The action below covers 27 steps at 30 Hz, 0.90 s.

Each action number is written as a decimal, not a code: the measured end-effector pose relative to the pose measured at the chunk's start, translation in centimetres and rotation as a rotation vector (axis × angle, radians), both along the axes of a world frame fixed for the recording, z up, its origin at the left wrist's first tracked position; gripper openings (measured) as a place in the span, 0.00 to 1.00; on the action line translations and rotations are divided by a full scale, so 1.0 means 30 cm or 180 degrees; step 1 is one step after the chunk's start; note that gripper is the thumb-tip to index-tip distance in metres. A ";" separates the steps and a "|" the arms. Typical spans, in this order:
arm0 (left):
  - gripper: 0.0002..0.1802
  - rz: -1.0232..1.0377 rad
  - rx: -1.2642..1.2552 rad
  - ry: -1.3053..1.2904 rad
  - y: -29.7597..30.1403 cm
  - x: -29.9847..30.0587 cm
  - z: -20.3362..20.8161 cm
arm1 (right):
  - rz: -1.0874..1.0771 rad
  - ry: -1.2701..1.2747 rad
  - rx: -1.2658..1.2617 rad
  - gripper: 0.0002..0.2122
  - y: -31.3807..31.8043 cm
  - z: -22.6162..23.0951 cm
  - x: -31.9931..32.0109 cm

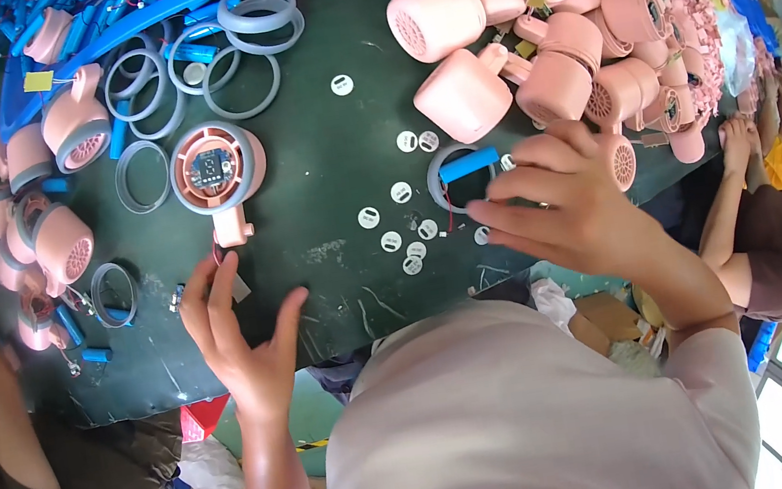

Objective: The person assembles portable fans by hand, inserting internal electronic components such as batteries and circuit boards into the fan housing, then snapping on plastic housing parts and a plastic ring.

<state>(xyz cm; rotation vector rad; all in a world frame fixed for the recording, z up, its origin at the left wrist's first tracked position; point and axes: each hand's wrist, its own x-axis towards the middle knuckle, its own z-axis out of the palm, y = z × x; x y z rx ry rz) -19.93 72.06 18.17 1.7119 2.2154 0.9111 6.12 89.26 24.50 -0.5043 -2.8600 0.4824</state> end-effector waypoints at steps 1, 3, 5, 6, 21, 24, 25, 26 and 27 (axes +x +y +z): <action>0.32 0.0147 0.0111 -0.0148 -0.001 -0.001 -0.021 | 0.0000 -0.0092 -0.0114 0.09 -0.009 -0.020 -0.017; 0.19 0.0097 0.0434 0.0069 0.021 -0.013 -0.027 | 0.0130 0.0011 -0.0037 0.10 -0.018 -0.096 -0.030; 0.19 0.0218 0.0437 0.0092 0.008 -0.005 -0.011 | 0.0233 0.0243 -0.0133 0.09 -0.008 -0.117 -0.061; 0.19 0.0338 0.0430 0.0093 0.005 0.005 -0.007 | 0.0253 0.0280 -0.0122 0.09 -0.005 -0.127 -0.077; 0.10 0.0508 0.1249 -0.3330 0.118 0.076 0.013 | -0.0133 0.1823 -0.1491 0.06 -0.077 -0.186 -0.398; 0.09 0.0639 0.1280 -0.3502 0.124 0.079 -0.007 | -0.0125 0.1987 -0.1225 0.08 -0.071 -0.199 -0.417; 0.09 0.0638 0.1279 -0.3508 0.127 0.081 -0.008 | -0.0060 0.2025 -0.1058 0.09 -0.067 -0.201 -0.420; 0.10 0.0636 0.1369 -0.3566 0.129 0.083 -0.010 | -0.0063 0.2019 -0.1058 0.09 -0.067 -0.202 -0.422; 0.11 0.0634 0.1459 -0.3621 0.130 0.084 -0.010 | -0.0025 0.2009 -0.0965 0.09 -0.065 -0.200 -0.425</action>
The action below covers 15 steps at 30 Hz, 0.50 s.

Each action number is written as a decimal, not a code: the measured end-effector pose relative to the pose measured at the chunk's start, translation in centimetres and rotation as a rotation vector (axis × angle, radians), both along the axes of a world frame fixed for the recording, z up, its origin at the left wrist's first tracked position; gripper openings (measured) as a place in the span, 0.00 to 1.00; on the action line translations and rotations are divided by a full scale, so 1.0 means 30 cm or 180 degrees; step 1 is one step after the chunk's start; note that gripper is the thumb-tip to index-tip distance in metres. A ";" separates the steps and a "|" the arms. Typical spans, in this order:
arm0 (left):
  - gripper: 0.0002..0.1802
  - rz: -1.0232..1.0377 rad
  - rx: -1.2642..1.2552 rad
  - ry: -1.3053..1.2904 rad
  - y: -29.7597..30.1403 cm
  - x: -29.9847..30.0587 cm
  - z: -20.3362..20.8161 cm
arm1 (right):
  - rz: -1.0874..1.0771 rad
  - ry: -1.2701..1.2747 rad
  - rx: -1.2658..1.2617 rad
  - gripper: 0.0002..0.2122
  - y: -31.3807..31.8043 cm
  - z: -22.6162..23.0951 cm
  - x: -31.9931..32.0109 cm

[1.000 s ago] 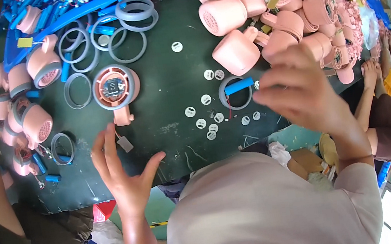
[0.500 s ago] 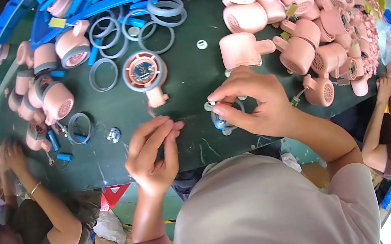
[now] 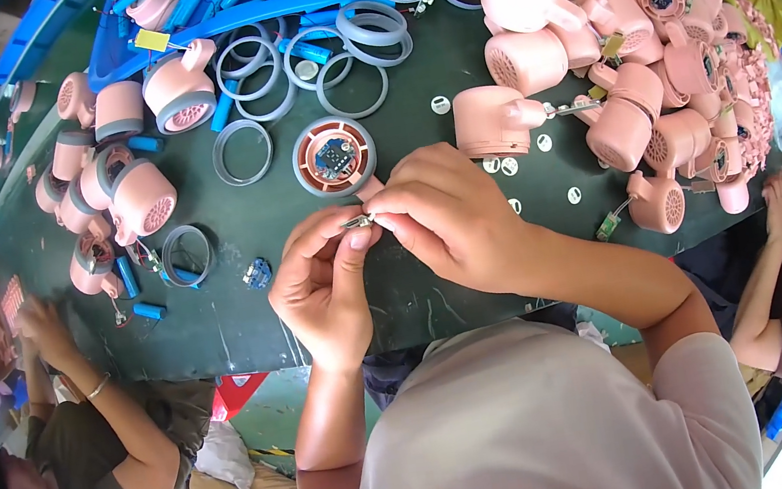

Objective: The person assembles portable fans by hand, inserting internal electronic components such as batteries and circuit boards into the fan housing, then snapping on plastic housing parts and a plastic ring.

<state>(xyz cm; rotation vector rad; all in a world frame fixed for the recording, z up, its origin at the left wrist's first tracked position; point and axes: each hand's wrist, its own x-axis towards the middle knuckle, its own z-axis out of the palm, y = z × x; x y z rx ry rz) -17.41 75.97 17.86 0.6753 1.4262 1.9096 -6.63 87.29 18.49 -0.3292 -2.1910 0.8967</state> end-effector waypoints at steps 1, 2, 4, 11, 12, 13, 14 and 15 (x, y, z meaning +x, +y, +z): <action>0.11 0.0000 -0.0004 -0.0002 -0.001 0.001 0.000 | 0.0009 -0.0007 0.0097 0.10 0.001 0.001 -0.002; 0.11 -0.0001 0.0005 0.0027 -0.003 0.002 -0.001 | 0.0011 -0.0008 0.0090 0.10 0.002 0.004 -0.002; 0.10 0.0021 -0.0006 0.0067 -0.008 0.000 0.004 | 0.0038 -0.0048 0.0131 0.11 0.000 0.012 0.000; 0.08 -0.0155 -0.0351 0.0410 -0.003 -0.027 0.017 | 0.0263 -0.0346 0.0603 0.11 0.024 0.036 0.009; 0.08 -0.0204 -0.0302 0.0399 -0.003 -0.026 0.020 | 0.0286 -0.0331 0.0593 0.11 0.020 0.033 0.007; 0.08 -0.0253 -0.0251 0.0390 -0.002 -0.024 0.022 | 0.0158 -0.0245 0.0529 0.10 0.014 0.027 0.004; 0.08 -0.0180 -0.0229 0.0528 0.004 -0.017 0.019 | 0.0031 -0.0158 0.0464 0.09 0.008 0.025 -0.001; 0.08 -0.0042 -0.0231 0.0584 0.003 -0.007 0.015 | -0.0068 -0.0242 0.0186 0.09 -0.009 0.033 -0.006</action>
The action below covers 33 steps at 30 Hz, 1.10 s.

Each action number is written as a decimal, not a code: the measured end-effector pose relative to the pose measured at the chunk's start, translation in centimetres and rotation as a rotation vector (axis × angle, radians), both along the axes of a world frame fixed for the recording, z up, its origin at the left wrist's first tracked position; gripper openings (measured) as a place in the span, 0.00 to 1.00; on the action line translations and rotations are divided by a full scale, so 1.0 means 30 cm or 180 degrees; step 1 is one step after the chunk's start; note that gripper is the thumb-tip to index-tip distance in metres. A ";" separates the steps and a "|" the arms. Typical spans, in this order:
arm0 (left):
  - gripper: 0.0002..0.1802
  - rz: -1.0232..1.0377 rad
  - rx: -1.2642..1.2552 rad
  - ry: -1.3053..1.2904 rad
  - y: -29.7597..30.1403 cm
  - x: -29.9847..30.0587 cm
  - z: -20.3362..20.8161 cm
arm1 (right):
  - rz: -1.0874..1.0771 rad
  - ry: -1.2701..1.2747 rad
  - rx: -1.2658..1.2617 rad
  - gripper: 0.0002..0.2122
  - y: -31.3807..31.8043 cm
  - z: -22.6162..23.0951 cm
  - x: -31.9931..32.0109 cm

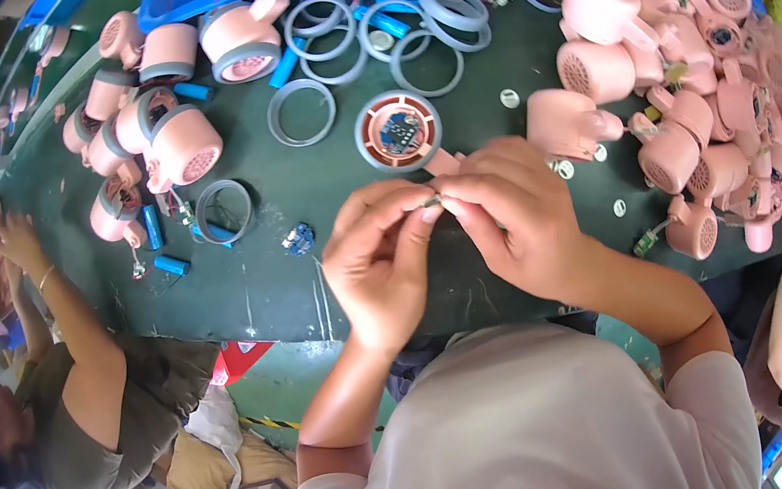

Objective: The person assembles portable fans by hand, inserting internal electronic components such as batteries and circuit boards into the fan housing, then snapping on plastic housing parts and a plastic ring.

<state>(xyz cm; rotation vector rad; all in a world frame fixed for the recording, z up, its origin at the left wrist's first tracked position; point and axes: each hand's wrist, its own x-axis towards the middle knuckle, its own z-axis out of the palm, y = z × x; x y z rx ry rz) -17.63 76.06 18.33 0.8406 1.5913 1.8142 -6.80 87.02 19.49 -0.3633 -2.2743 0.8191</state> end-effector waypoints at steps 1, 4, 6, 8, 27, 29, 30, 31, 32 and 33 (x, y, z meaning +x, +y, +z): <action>0.08 0.0137 0.0012 0.0063 -0.002 0.008 -0.004 | 0.0011 0.0090 -0.0347 0.09 -0.014 -0.007 -0.003; 0.09 0.0217 0.0109 0.0027 0.001 -0.003 -0.019 | 0.0069 0.0015 -0.1003 0.10 -0.063 0.012 -0.006; 0.08 0.0355 0.0059 0.0030 -0.005 -0.018 -0.006 | 0.0208 0.0099 -0.0969 0.12 -0.068 0.001 -0.027; 0.07 0.0362 -0.0387 0.0423 -0.024 -0.091 0.006 | 0.0541 -0.0143 -0.1061 0.12 -0.030 -0.003 -0.075; 0.23 0.0948 -0.2071 0.5420 -0.126 -0.651 -0.009 | 0.1669 -0.1064 0.0828 0.15 -0.085 -0.096 -0.314; 0.24 0.1064 -0.2171 0.5694 -0.152 -0.756 -0.022 | 0.1343 -0.1125 0.0976 0.14 -0.058 -0.091 -0.294; 0.24 0.1098 -0.2116 0.5655 -0.160 -0.822 -0.031 | 0.1190 -0.1088 0.1012 0.14 -0.036 -0.095 -0.282; 0.24 0.1144 -0.2073 0.5617 -0.168 -0.888 -0.033 | 0.1052 -0.1040 0.1051 0.14 -0.012 -0.097 -0.270; 0.23 0.1097 -0.2079 0.5602 -0.176 -0.951 -0.034 | 0.0966 -0.1030 0.1104 0.13 0.009 -0.090 -0.258; 0.23 0.1282 -0.2453 0.5811 -0.157 -0.971 -0.020 | 0.0949 -0.1021 0.1143 0.13 0.027 -0.085 -0.243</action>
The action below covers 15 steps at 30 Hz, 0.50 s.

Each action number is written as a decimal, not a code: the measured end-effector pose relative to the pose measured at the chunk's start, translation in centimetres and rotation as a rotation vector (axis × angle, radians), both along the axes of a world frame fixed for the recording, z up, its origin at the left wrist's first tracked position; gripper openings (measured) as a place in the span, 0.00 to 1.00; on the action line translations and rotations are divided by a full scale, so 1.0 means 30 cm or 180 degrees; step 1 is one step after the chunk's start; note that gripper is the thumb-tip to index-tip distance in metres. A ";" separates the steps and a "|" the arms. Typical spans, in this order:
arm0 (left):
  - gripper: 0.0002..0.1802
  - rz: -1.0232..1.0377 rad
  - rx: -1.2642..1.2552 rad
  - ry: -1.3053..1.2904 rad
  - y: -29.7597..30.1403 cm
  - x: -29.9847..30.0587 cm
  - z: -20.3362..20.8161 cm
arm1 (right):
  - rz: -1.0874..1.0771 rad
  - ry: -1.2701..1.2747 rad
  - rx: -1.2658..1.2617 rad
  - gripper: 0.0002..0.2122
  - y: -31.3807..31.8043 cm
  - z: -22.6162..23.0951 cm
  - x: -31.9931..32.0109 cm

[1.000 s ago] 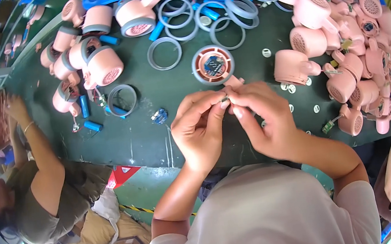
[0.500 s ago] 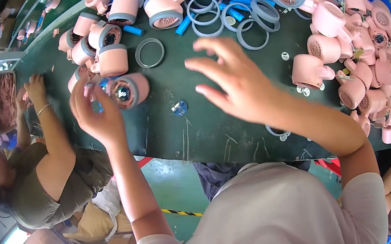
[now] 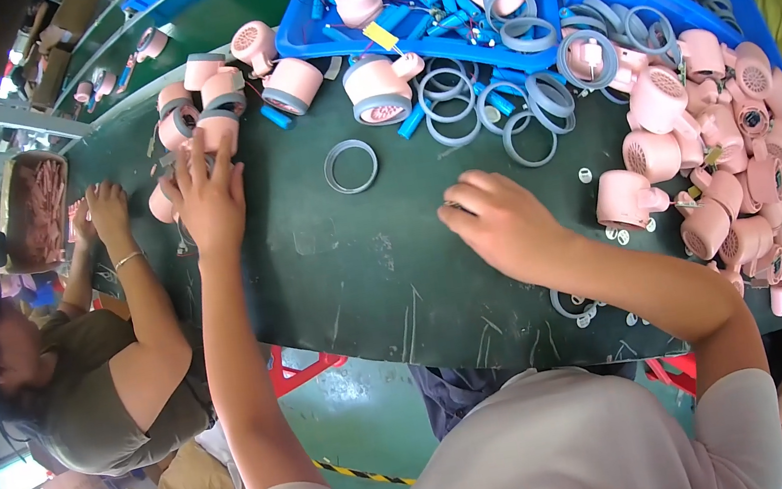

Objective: The person assembles portable fans by hand, inserting internal electronic components such as batteries and circuit boards into the fan housing, then snapping on plastic housing parts and a plastic ring.

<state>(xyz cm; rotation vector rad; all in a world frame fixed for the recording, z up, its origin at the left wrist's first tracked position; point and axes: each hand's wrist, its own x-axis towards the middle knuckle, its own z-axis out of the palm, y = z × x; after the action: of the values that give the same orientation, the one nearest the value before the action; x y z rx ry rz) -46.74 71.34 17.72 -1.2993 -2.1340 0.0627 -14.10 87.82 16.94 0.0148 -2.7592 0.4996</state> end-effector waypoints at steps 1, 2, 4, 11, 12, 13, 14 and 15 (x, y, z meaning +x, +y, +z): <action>0.22 0.0317 -0.0155 0.0266 0.016 -0.015 0.011 | -0.0114 0.0030 -0.0009 0.13 0.014 0.005 0.012; 0.22 0.0423 0.0118 0.0233 0.040 -0.013 0.004 | -0.0227 0.0060 -0.0021 0.13 0.024 0.008 0.023; 0.22 -0.0239 0.0502 -0.0099 0.149 0.080 0.033 | -0.0278 0.0090 0.0068 0.15 0.038 0.002 0.041; 0.25 -0.0283 0.0007 -0.0155 0.371 0.089 -0.017 | -0.0347 -0.0091 -0.0110 0.14 0.058 0.010 0.087; 0.27 -0.0335 0.0313 -0.0405 0.344 0.007 -0.041 | -0.0334 -0.0185 -0.0182 0.14 0.058 0.011 0.108; 0.29 -0.0060 -0.0037 -0.0155 0.319 -0.040 -0.033 | -0.0347 -0.0241 -0.0120 0.14 0.063 0.015 0.131; 0.31 -0.0278 -0.0060 -0.0151 0.287 -0.087 -0.019 | -0.0390 -0.0305 -0.0043 0.14 0.069 0.024 0.150; 0.31 -0.0047 -0.0051 0.0386 0.249 -0.119 -0.044 | -0.0535 -0.0385 -0.0028 0.14 0.060 0.038 0.173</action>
<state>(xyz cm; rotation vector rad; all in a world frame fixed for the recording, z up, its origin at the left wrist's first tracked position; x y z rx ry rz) -50.31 78.82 16.40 -1.2871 -2.0252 0.1491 -8.91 89.63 18.08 -0.2555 -2.8426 0.4818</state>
